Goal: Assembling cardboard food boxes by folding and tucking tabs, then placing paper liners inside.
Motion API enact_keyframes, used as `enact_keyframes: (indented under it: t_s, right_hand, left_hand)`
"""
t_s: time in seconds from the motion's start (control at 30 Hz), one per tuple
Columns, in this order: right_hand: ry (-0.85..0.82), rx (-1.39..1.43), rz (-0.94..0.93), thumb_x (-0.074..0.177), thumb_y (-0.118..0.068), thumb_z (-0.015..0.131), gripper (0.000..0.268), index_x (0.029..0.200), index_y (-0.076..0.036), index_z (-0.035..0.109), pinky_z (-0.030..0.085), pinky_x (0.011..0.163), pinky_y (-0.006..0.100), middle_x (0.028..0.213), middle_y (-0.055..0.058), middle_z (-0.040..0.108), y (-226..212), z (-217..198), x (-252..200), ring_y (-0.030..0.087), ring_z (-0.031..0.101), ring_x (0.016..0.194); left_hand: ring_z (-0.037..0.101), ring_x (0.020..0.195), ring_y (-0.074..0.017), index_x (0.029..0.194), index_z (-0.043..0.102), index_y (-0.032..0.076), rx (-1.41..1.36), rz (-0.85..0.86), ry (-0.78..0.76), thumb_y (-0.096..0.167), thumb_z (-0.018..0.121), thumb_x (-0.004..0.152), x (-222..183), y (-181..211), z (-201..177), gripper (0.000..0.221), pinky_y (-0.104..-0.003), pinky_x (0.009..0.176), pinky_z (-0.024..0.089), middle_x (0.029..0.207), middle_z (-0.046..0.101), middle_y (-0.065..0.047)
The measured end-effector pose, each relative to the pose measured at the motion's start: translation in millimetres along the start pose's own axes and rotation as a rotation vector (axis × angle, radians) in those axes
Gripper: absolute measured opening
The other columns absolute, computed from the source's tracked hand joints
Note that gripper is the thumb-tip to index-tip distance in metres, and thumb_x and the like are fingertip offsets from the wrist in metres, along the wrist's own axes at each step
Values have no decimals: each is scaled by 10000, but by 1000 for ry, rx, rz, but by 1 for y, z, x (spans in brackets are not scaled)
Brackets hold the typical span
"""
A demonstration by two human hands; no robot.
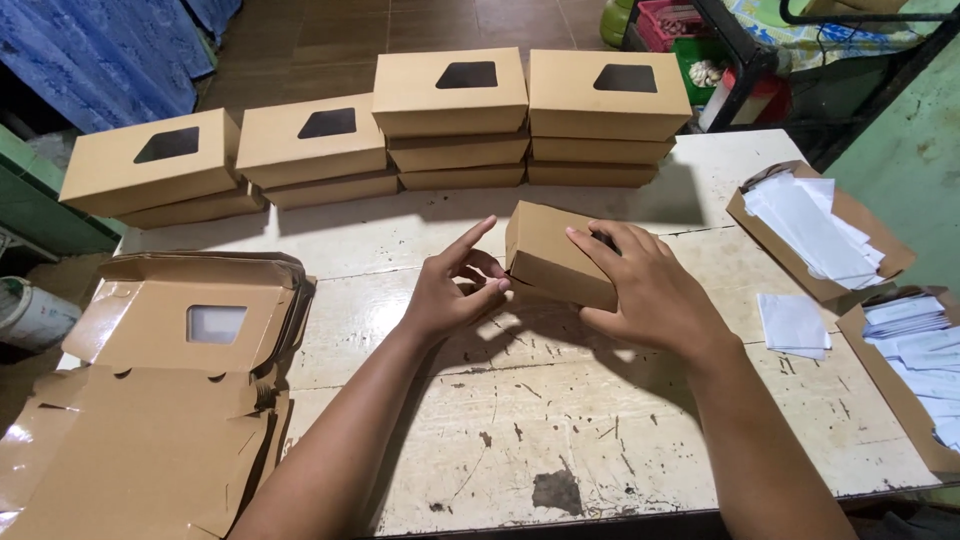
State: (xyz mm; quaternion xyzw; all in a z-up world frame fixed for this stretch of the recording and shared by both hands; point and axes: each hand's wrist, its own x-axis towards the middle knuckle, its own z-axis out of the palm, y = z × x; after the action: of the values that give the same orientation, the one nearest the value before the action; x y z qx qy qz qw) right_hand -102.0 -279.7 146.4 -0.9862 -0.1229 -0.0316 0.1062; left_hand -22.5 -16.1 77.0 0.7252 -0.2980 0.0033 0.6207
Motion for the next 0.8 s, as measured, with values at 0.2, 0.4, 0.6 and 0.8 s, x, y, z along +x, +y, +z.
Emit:
enact_keyframes:
  t_s: [0.2, 0.4, 0.6, 0.8]
  right_hand:
    - [12, -19, -15, 723, -399, 722, 856, 1519, -261, 438, 340, 1168, 536, 1460, 124, 478, -5, -1, 0, 366, 441, 1415]
    - [-11, -76, -35, 708, -420, 718, 859, 1510, -291, 440, 357, 1150, 530, 1449, 107, 482, -6, 4, 0, 348, 438, 1411]
    - [-15, -143, -13, 744, -635, 680, 893, 1530, -278, 452, 370, 1116, 603, 1449, 157, 499, -24, 11, 1, 428, 464, 1390]
    - [81, -264, -69, 681, -585, 802, 1010, 1551, -290, 383, 398, 1073, 670, 1469, 136, 465, -24, 41, 10, 455, 472, 1373]
  left_hand:
    - [718, 794, -211, 1650, 145, 115, -32, 36, 73, 37, 853, 778, 1, 6, 0, 1126, -297, 731, 601, 914, 790, -138]
    - [678, 715, -137, 1636, 246, 165, -6, -66, -28, -4, 810, 793, 3, 7, -6, 1029, -247, 691, 612, 864, 796, -91]
    - [724, 673, -249, 1613, 346, 167, -9, -105, -144, -89, 776, 755, 2, 11, -2, 993, -342, 651, 624, 792, 775, -166]
    - [742, 711, -256, 1601, 390, 214, 50, -121, -164, -36, 775, 760, 0, 18, -4, 958, -343, 675, 608, 815, 784, -155]
